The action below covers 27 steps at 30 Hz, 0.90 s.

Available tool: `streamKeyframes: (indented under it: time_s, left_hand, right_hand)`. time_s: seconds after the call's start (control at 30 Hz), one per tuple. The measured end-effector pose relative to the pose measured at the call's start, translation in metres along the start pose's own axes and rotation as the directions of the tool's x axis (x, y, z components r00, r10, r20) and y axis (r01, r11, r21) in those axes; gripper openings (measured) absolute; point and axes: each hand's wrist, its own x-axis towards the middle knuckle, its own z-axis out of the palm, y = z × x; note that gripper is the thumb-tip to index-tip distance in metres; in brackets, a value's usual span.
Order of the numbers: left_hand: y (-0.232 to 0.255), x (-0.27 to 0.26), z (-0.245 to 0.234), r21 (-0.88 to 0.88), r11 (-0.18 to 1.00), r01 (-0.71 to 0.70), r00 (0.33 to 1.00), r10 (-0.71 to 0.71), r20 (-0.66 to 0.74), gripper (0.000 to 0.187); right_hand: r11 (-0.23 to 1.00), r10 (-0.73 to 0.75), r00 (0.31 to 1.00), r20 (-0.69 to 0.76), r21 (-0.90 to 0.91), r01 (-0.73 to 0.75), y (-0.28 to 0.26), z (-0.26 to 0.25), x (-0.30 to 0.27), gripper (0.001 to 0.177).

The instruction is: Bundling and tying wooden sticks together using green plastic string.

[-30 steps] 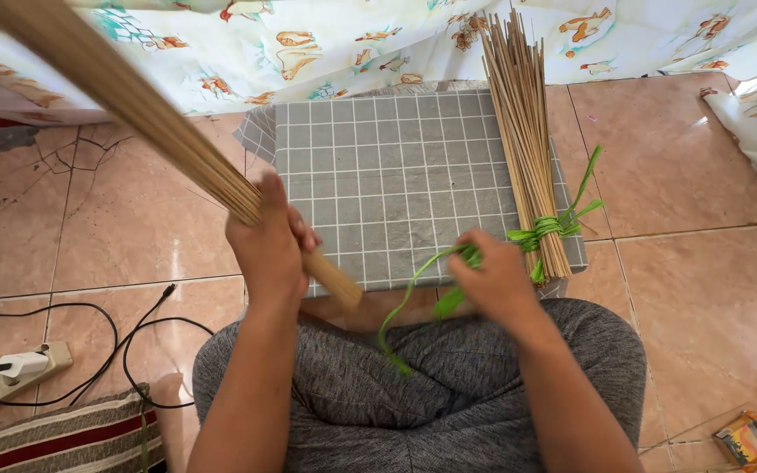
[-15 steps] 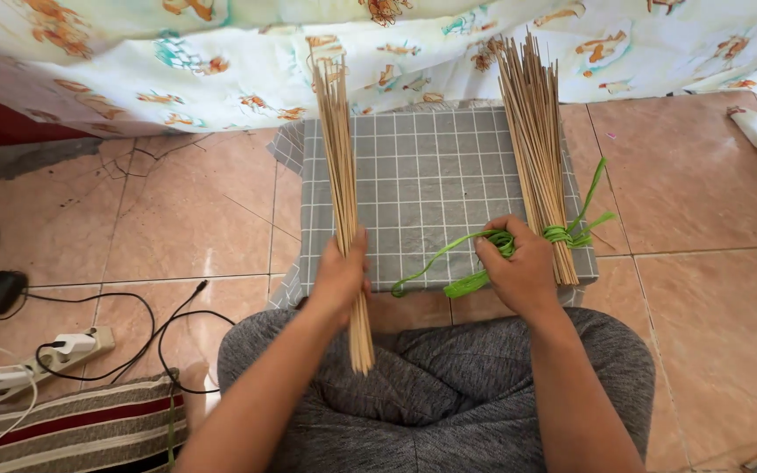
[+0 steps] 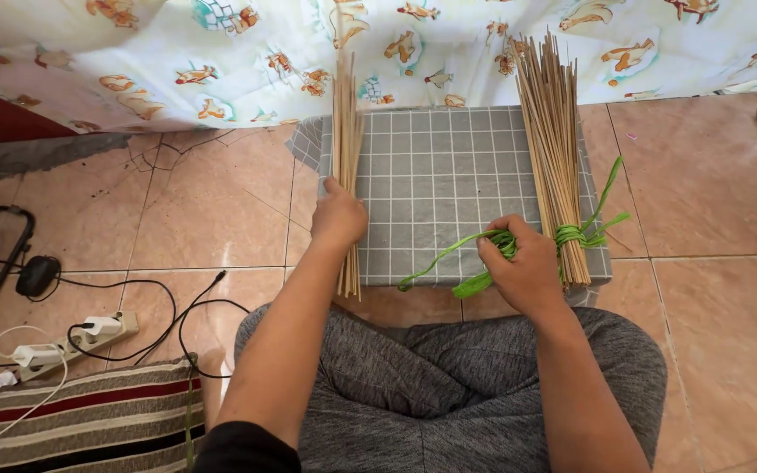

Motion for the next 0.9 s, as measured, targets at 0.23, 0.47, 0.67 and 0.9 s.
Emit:
streamKeyframes:
  time_s: [0.23, 0.47, 0.67, 0.9]
  left_hand:
    - [0.014, -0.013, 0.0, 0.191, 0.982, -0.015, 1.0, 0.012, 0.017, 0.076]
    - [0.042, -0.046, -0.022, 0.395, 0.918, -0.039, 0.998, 0.053, -0.025, 0.077]
    - [0.038, -0.063, -0.024, 0.327, 0.93, -0.171, 0.973, 0.212, -0.095, 0.084]
    - [0.027, -0.064, -0.004, 0.195, 0.945, -0.262, 0.96, 0.276, -0.049, 0.086]
  right_hand:
    - [0.999, -0.024, 1.0, 0.013, -0.031, 0.025, -0.003, -0.002, 0.0, 0.016]
    - [1.0, -0.009, 0.998, 0.056, -0.022, 0.011, -0.006, -0.006, -0.001, 0.014]
    - [0.998, -0.038, 0.998, 0.054, -0.057, 0.041, -0.003, -0.005, -0.002, 0.014]
    - [0.987, -0.101, 0.994, 0.044, -0.124, 0.106, 0.002, 0.0, -0.001, 0.016]
